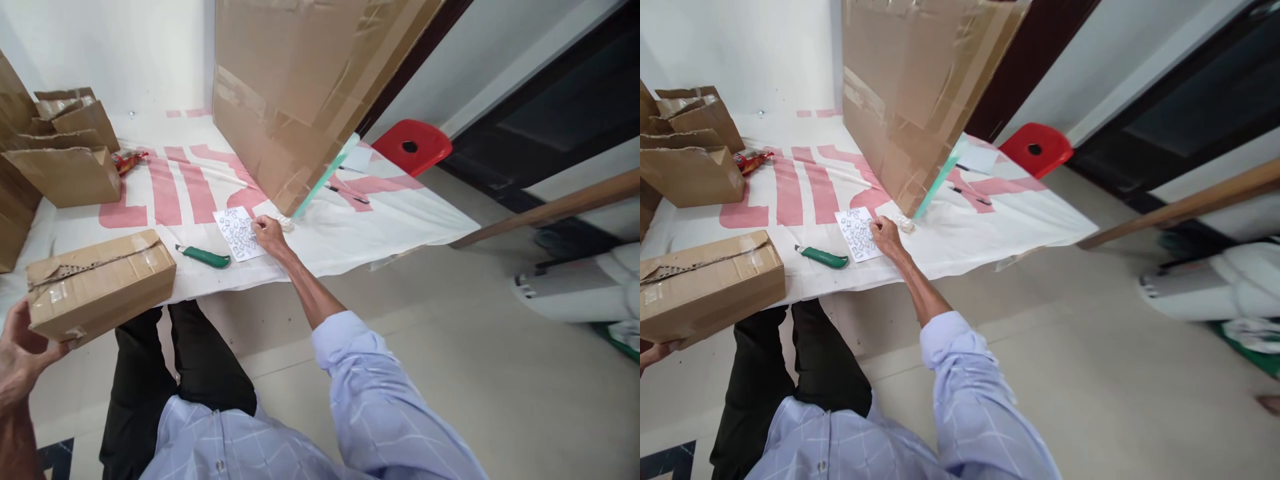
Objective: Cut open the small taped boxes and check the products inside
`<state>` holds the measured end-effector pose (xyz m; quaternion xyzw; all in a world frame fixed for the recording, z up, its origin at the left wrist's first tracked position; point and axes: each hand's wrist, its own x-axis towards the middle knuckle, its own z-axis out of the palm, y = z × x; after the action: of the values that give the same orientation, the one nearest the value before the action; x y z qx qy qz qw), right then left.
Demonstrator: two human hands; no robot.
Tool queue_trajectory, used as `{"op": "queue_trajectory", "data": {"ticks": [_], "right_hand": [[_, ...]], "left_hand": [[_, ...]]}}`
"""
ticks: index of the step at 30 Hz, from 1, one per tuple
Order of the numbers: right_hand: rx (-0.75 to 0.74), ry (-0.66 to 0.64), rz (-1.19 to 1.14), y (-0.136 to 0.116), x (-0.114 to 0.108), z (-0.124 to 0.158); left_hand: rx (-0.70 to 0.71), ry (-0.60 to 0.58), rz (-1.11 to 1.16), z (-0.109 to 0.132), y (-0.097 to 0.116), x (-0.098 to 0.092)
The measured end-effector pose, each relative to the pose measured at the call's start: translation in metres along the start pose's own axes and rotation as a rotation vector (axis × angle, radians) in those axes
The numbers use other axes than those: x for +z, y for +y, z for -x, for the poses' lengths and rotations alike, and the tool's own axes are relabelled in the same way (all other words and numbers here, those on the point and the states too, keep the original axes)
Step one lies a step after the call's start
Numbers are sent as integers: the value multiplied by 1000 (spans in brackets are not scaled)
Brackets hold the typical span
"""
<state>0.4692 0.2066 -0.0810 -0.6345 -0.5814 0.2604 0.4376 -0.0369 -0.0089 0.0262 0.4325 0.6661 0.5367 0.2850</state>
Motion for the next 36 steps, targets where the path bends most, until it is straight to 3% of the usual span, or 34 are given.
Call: {"op": "queue_trajectory", "data": {"ticks": [4, 7, 20, 32, 36], "right_hand": [[39, 51, 30, 16, -26, -4], [54, 19, 39, 24, -33, 2], [32, -91, 133, 26, -33, 37], [-35, -88, 268, 28, -28, 50], [-12, -27, 287, 28, -24, 52]], "left_hand": [[33, 19, -85, 0, 1, 1], [64, 72, -149, 1, 7, 6], [23, 115, -198, 5, 29, 20], [102, 76, -245, 2, 15, 10], [110, 4, -136, -3, 8, 8]]}}
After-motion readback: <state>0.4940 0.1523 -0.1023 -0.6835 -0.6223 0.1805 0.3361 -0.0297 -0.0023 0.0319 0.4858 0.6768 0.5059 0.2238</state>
